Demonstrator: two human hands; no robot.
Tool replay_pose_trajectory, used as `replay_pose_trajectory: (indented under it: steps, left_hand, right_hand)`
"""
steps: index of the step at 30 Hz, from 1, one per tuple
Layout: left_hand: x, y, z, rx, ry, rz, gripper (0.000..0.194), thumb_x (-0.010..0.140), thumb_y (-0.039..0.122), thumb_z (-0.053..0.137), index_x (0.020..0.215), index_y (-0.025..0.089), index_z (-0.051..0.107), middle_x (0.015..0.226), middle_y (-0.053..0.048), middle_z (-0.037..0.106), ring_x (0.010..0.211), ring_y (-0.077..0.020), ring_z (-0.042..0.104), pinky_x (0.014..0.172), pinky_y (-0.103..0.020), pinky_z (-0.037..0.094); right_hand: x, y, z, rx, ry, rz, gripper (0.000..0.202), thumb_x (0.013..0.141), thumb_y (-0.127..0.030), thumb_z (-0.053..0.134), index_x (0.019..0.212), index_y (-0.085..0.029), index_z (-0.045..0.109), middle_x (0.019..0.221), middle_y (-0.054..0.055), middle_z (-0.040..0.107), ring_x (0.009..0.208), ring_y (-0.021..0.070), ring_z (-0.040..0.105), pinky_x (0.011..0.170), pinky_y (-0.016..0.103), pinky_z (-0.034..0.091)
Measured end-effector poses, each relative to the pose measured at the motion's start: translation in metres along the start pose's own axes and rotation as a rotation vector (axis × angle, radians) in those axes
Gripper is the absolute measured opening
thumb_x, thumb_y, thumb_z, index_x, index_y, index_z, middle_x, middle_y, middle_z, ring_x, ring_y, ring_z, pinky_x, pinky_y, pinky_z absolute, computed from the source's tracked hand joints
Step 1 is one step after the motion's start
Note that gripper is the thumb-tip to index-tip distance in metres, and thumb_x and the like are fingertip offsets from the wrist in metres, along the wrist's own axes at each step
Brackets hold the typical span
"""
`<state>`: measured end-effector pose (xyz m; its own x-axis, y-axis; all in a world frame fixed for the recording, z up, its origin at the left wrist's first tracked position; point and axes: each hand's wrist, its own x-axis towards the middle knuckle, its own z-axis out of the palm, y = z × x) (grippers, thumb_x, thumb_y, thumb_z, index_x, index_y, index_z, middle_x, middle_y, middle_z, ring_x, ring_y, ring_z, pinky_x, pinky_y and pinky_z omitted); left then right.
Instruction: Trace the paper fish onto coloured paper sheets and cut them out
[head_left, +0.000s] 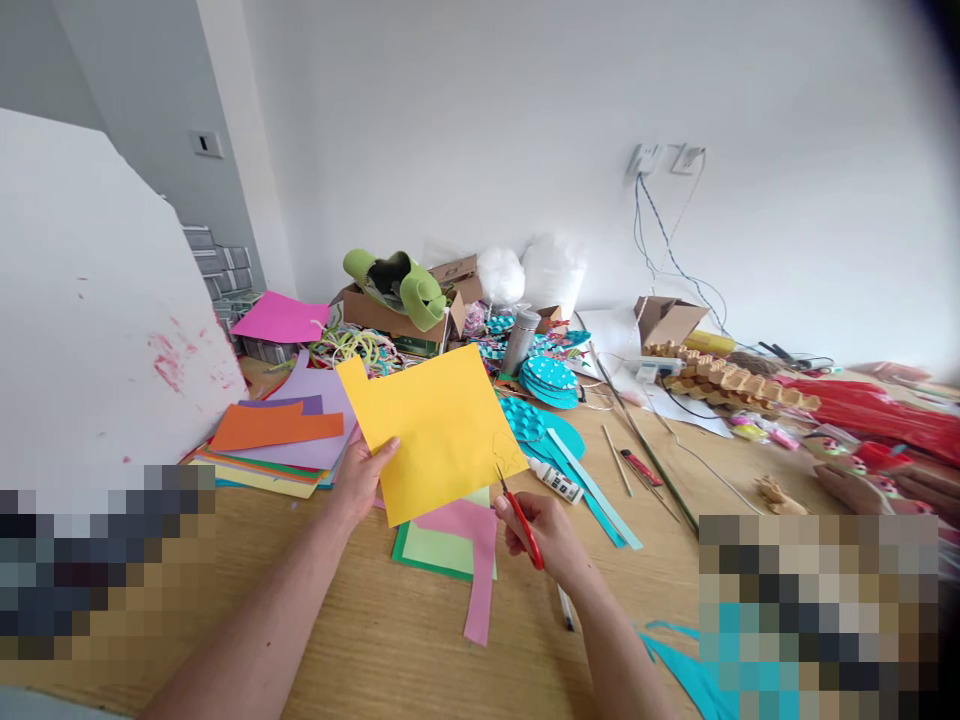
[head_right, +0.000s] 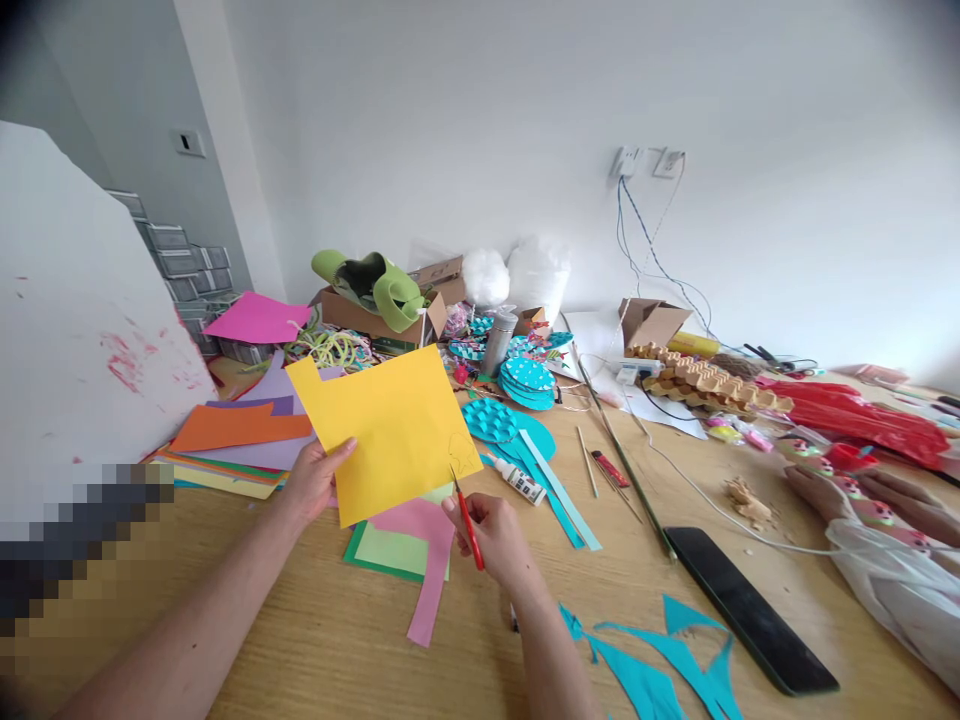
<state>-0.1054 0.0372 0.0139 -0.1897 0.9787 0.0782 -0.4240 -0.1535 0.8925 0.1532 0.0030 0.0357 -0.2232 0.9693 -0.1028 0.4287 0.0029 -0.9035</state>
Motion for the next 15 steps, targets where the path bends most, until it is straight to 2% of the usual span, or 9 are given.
replay_pose_trajectory:
  steps: [7,11,15]
  left_hand:
    - [0.0003,-0.0011,-0.0010,-0.001,0.002,-0.008,0.052,0.061,0.040,0.082,0.103,0.013,0.067,0.109,-0.015,0.068,0.099,-0.0317,0.064,0.085,-0.042,0.050]
    - [-0.0008,-0.0011,-0.0010,0.006,-0.017,-0.007,0.052,0.063,0.039,0.080,0.106,0.014,0.066,0.110,-0.015,0.067,0.101,-0.0322,0.063,0.083,-0.042,0.051]
    - [-0.0009,-0.0014,-0.0011,0.006,-0.033,-0.014,0.052,0.063,0.039,0.080,0.106,0.014,0.065,0.111,-0.015,0.067,0.102,-0.0320,0.063,0.084,-0.042,0.051]
  right_hand:
    - [-0.0004,-0.0036,0.0014,0.070,0.034,0.087,0.046,0.067,-0.058,0.067,0.054,-0.020,0.044,0.038,-0.004,0.049,0.032,0.0099,0.046,0.033,0.020,0.033]
    - [0.0000,-0.0031,0.0018,0.098,0.050,0.145,0.045,0.065,-0.060,0.068,0.057,-0.019,0.049,0.037,-0.004,0.050,0.030,0.0105,0.046,0.030,0.020,0.032]
    - [0.0012,-0.0020,0.0023,0.092,0.023,0.108,0.046,0.066,-0.059,0.067,0.056,-0.018,0.048,0.040,-0.002,0.054,0.032,0.0102,0.049,0.031,0.019,0.032]
